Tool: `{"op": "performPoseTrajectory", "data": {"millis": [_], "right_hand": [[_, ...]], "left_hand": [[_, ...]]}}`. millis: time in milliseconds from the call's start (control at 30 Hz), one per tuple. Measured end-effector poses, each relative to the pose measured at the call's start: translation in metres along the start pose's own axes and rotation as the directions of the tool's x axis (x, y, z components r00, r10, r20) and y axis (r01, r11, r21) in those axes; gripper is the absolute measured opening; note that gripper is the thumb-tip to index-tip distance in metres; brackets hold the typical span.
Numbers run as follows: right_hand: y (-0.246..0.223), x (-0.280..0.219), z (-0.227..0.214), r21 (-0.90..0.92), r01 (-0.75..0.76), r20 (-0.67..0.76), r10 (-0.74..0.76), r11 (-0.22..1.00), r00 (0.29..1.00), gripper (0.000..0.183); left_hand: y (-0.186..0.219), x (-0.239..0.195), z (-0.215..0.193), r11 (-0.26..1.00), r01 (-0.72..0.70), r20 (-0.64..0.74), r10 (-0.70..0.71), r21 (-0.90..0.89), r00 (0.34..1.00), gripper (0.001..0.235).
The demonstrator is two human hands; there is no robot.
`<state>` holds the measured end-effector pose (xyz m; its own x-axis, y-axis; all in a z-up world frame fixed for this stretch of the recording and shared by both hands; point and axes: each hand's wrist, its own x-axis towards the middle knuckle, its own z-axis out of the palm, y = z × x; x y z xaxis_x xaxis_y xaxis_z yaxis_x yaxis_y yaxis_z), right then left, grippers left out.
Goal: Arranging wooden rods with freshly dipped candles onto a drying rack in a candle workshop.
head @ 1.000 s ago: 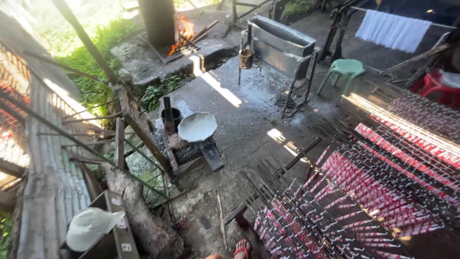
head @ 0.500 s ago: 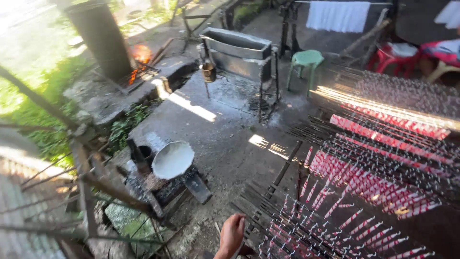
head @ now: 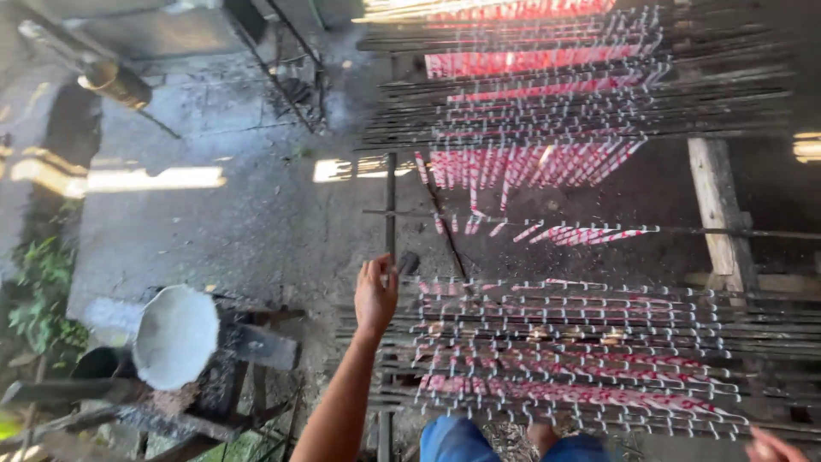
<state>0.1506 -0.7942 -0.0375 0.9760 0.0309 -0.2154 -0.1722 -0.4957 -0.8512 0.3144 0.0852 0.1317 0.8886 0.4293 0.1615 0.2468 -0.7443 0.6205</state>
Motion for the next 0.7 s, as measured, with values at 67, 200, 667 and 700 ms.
{"op": "performPoseTrajectory", "data": {"millis": [67, 200, 667, 700], "right_hand": [[-0.041, 0.066, 0.063, -0.001, -0.027, -0.028, 0.027, 1.000, 0.999, 0.082], [-0.334, 0.166, 0.116, -0.519, 0.204, -0.209, -0.354, 0.830, 0.912, 0.036], [-0.272, 0.371, 0.202, -0.662, 0.115, 0.096, -0.069, 0.741, 0.993, 0.058], [-0.262, 0.378, 0.198, -0.670, 0.035, 0.067, 0.013, 0.742, 0.998, 0.056]], "left_hand": [[-0.002, 0.024, 0.026, 0.994, -0.081, 0.038, 0.079, 0.068, 0.996, 0.030], [-0.032, 0.083, 0.104, 0.909, -0.340, 0.129, 0.317, 0.240, 0.940, 0.052], [-0.083, 0.108, 0.144, 0.702, -0.385, 0.130, 0.389, 0.599, 0.912, 0.033], [-0.076, 0.108, 0.141, 0.738, -0.422, 0.159, 0.402, 0.527, 0.902, 0.029]]}}
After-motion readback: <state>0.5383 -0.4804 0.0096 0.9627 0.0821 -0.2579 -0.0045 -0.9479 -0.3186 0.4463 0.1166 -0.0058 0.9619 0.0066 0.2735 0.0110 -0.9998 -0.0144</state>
